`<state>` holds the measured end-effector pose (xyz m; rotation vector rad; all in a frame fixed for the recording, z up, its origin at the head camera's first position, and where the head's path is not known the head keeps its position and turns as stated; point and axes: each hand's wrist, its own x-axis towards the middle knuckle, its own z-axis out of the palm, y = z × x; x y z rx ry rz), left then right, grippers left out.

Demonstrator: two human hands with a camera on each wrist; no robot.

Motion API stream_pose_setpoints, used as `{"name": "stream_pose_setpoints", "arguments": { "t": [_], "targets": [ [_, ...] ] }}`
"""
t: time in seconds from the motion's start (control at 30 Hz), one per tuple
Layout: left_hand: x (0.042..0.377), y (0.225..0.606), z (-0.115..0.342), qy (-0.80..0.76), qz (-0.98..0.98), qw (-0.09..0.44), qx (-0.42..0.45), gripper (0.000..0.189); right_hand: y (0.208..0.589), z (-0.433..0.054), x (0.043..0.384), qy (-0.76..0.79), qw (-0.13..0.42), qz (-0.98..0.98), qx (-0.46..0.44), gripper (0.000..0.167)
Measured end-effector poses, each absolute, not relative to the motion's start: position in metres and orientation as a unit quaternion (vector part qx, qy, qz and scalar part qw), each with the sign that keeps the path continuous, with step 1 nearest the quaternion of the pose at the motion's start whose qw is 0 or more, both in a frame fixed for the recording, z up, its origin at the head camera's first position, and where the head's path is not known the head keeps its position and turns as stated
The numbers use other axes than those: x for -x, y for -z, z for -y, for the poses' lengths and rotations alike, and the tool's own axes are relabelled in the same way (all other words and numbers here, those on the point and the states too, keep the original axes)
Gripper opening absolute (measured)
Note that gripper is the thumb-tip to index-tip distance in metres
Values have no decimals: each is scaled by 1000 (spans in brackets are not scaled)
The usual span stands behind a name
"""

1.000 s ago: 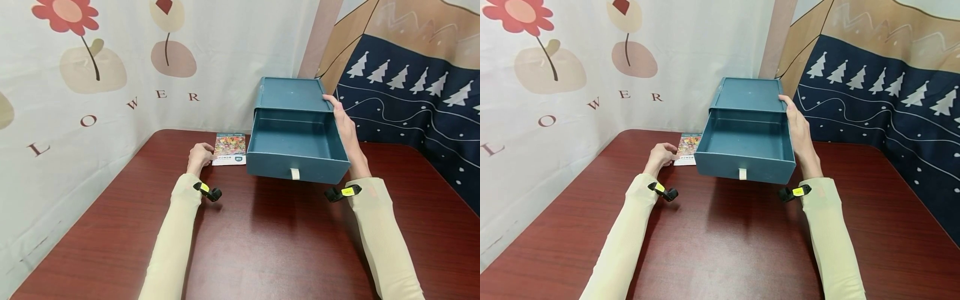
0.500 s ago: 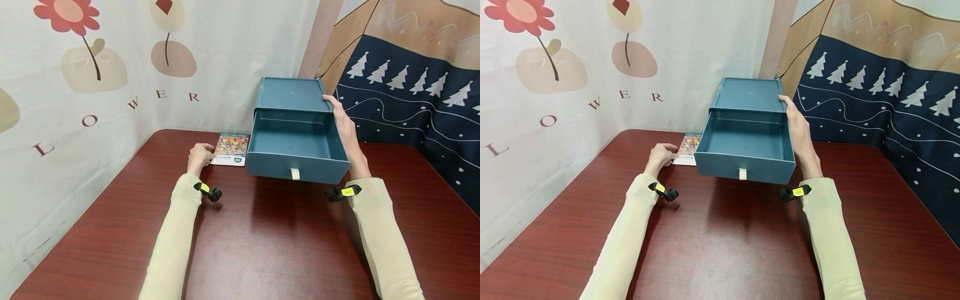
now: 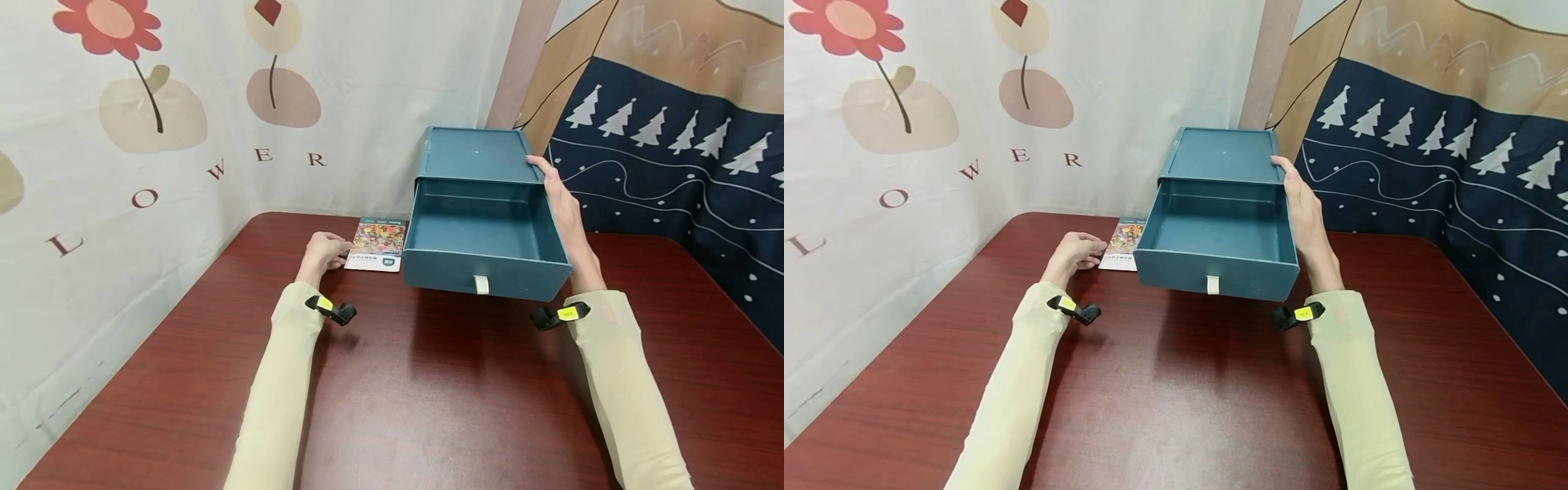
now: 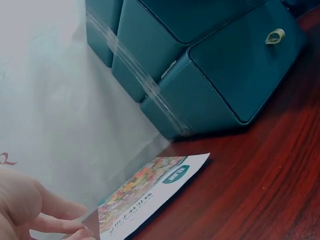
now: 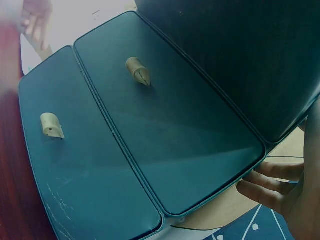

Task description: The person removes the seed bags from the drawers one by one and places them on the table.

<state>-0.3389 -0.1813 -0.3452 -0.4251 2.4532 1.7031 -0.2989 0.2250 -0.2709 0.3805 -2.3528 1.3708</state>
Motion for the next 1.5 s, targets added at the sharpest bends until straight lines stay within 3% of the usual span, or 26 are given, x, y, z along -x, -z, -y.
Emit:
{"name": "stream_pose_setpoints", "arguments": {
  "t": [0.2,0.93,1.5],
  "targets": [
    [338,339,179,-589,-792,89,134,37,271,-226,298,-489,190,841,-133,56],
    [323,292,161,-607,-790,36,72,35,271,-224,300,-493,197,835,-146,55],
    [305,258,144,-631,-775,24,11,34,271,-224,299,-491,194,837,-140,55]
  ]
}}
